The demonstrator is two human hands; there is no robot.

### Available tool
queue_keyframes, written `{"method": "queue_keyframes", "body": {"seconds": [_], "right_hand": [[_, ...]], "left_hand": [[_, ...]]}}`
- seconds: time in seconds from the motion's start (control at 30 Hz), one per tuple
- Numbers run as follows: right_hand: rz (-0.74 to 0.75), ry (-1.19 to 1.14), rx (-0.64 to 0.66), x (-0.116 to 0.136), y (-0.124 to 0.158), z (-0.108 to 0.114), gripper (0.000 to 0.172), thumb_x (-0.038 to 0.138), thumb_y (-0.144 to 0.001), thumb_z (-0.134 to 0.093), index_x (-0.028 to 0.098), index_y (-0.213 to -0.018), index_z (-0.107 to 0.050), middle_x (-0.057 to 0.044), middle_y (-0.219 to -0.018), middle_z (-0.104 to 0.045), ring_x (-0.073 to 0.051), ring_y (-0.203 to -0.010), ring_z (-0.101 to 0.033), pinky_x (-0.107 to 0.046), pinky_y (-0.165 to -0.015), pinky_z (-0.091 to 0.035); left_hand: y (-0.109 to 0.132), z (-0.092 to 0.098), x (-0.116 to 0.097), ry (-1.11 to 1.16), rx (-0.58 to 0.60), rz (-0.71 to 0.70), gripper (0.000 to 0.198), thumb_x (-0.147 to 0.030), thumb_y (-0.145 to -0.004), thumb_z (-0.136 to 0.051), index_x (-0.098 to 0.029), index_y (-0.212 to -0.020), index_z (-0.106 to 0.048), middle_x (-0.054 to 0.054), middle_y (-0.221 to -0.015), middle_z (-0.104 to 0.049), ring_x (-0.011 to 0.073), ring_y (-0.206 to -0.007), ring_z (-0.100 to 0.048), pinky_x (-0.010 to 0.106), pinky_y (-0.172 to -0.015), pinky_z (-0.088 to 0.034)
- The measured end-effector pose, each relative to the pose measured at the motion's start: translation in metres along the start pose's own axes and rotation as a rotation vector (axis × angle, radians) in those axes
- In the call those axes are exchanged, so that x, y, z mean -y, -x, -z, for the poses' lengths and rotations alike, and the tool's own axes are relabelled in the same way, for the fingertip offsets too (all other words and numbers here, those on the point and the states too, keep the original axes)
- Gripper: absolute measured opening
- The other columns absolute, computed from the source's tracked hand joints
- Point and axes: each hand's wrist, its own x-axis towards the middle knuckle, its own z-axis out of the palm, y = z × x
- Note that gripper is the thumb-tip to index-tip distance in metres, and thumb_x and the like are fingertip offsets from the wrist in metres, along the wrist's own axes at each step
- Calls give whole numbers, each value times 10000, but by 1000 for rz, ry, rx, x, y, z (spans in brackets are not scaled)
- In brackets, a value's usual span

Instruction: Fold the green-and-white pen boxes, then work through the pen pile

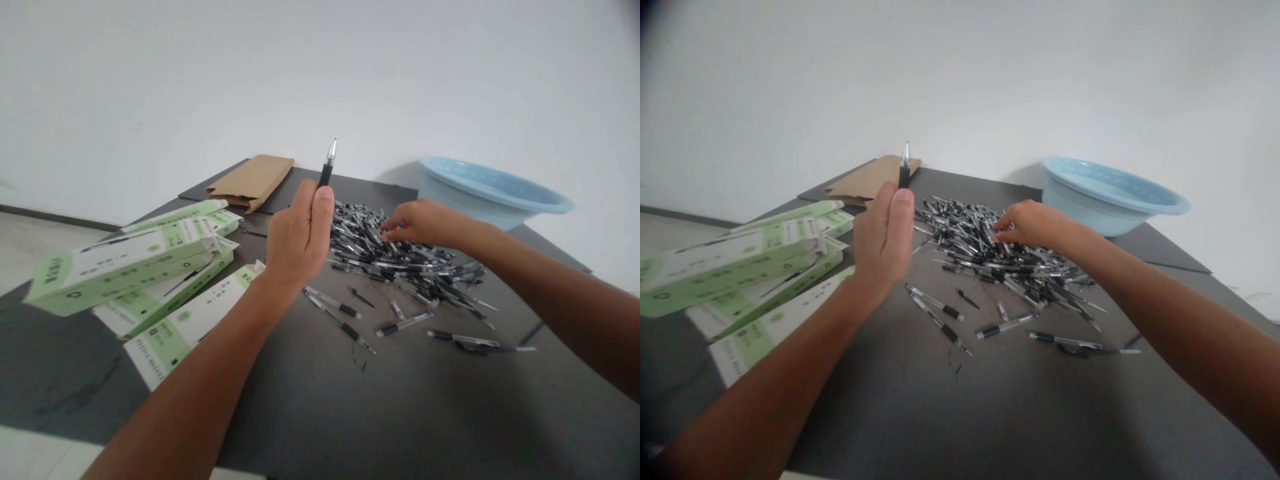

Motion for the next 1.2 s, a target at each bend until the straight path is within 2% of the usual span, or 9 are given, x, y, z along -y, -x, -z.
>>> {"method": "queue_keyframes", "body": {"seconds": [0.13,0.27,0.4,0.53,0.7,0.9,1.2], "right_hand": [[64,9,25,16,-16,9,346,452,-985,-687,293,-1245,-852,-73,-1140,-851,-267,-978,-783,-367,-856,-558],[107,29,41,28,-38,10,302,358,-955,-727,321,-1225,-857,-59,-1168,-851,-267,-1027,-790,-361,-892,-562],[92,54,49,29,-60,6,291,326,-967,-695,318,-1203,-864,-56,-1175,-854,-282,-1078,-789,-371,-918,-566],[48,60,63,23,-74,0,245,306,-955,-694,329,-1106,-885,-35,-1096,-868,-266,-998,-805,-354,-881,-566],[8,53,63,21,-82,-5,272,405,-970,-681,298,-1127,-876,-41,-1122,-863,-254,-1010,-796,-332,-859,-551],[-15,55,69,26,-84,-4,361,462,-963,-674,295,-1234,-844,-44,-1109,-859,-235,-949,-787,-315,-792,-530],[13,40,73,29,-85,-6,329,440,-955,-677,299,-1188,-862,-32,-1089,-865,-241,-926,-791,-322,-792,-532]], "left_hand": [[-2,3,2,-12,-5,3,325,-376,-1145,-413,-263,-842,-449,-47,-607,-420,158,-530,-389,355,-599,-229],[-4,6,4,3,21,28,316,-403,-1144,-408,-262,-867,-462,-35,-635,-424,168,-559,-393,355,-609,-212],[-6,8,7,-21,28,15,312,-405,-1145,-391,-259,-882,-474,-22,-651,-451,174,-566,-399,358,-606,-208],[-8,11,7,-13,60,17,300,-392,-1142,-382,-261,-883,-457,-20,-663,-440,178,-573,-403,360,-616,-203],[-10,12,6,-19,77,21,285,-379,-1142,-385,-262,-891,-452,-27,-643,-418,178,-547,-378,374,-620,-176],[-11,13,7,-24,46,4,288,-379,-1143,-395,-260,-891,-465,-20,-646,-454,174,-559,-409,364,-601,-203],[-15,16,12,-16,39,19,306,-381,-1142,-413,-263,-863,-457,-24,-631,-423,174,-541,-373,369,-601,-180]]}}
